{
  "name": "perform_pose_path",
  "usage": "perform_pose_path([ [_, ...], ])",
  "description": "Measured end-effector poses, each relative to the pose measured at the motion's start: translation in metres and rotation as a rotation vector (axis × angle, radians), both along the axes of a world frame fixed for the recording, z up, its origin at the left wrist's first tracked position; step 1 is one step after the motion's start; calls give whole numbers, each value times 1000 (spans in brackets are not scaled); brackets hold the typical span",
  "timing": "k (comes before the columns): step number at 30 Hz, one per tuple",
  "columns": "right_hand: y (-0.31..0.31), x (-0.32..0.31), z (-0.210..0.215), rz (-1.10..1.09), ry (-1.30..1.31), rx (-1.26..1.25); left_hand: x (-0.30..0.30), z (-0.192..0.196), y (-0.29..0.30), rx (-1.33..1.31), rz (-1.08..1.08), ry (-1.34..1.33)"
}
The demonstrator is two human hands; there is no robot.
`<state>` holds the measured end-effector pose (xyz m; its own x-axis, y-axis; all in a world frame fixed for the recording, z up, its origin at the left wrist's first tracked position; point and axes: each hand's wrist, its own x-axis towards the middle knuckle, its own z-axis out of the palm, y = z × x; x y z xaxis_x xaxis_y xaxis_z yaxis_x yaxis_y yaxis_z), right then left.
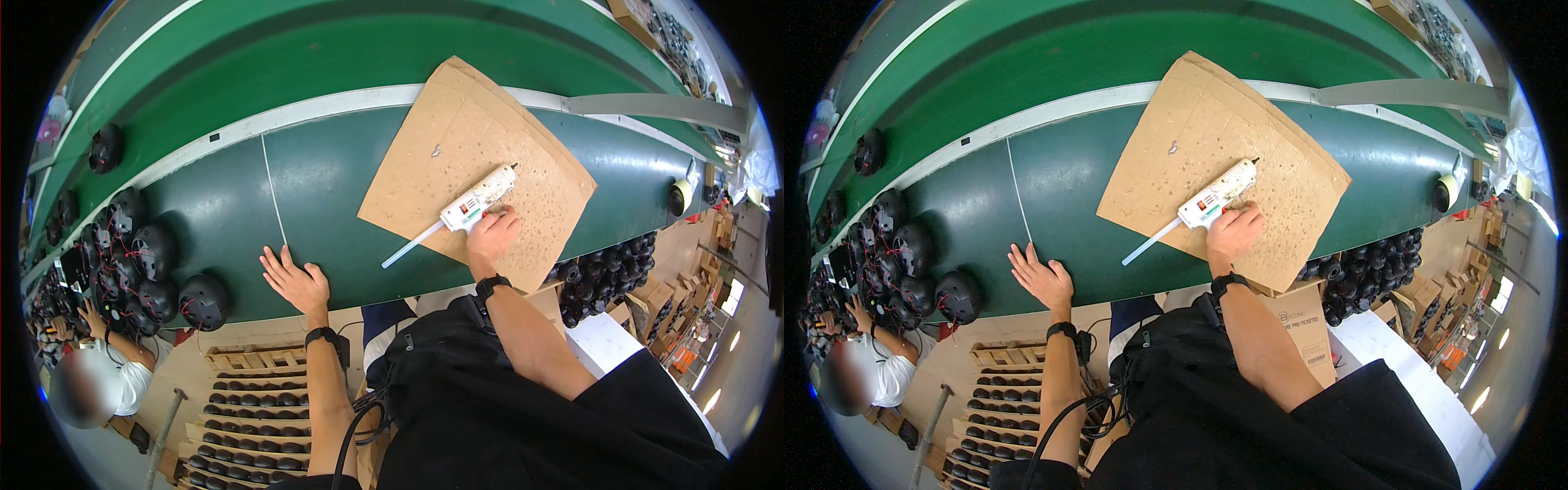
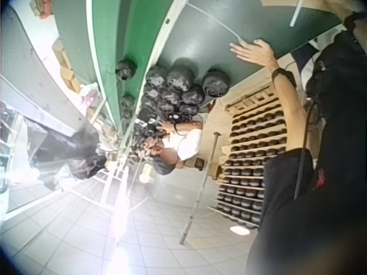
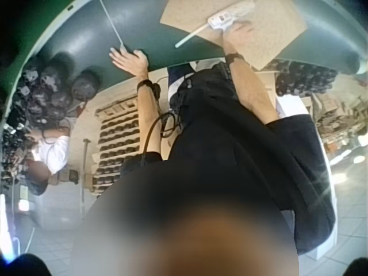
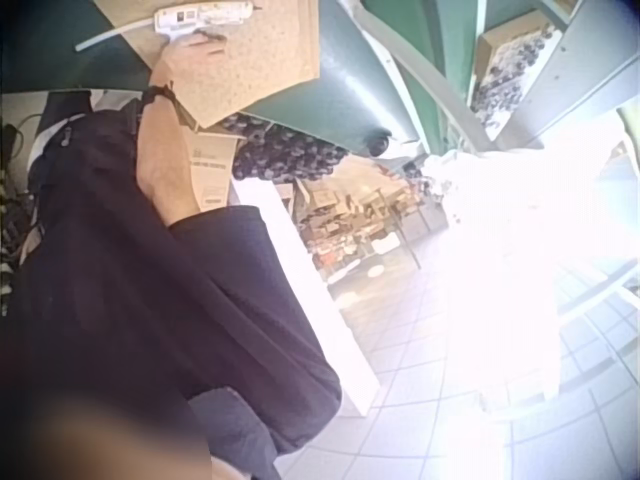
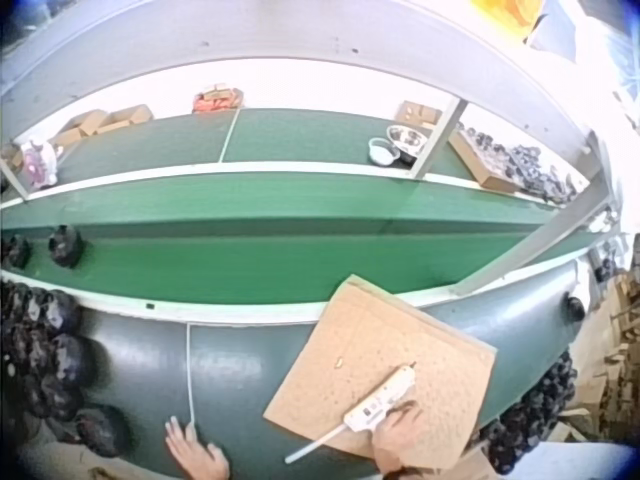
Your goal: Applying hot glue to small plastic components and stacking assembled units on an industrial line.
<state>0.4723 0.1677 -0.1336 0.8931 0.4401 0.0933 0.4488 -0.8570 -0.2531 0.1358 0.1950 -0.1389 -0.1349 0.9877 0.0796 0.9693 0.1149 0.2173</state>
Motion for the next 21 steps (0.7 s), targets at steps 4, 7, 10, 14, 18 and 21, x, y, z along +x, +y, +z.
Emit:
perform_pose_path([
  [4,-1,0,-2,5,-7,-9,-2,-1,0,9,-6,-4],
  [7,-1,0,-3,5,-17,-4,-2,-2,0,6,-7,-5],
  [10,0,1,-3,1,-17,-10,-1,-1,1,7,-8,5],
  [14,0,1,-5,18,-38,6,-3,1,1,15,-10,-6],
  [18,-3,4,-11,30,-30,26,-4,-9,-3,1,-16,-47],
  [21,-6,4,-7,48,-59,5,-5,-7,-4,0,9,-110],
])
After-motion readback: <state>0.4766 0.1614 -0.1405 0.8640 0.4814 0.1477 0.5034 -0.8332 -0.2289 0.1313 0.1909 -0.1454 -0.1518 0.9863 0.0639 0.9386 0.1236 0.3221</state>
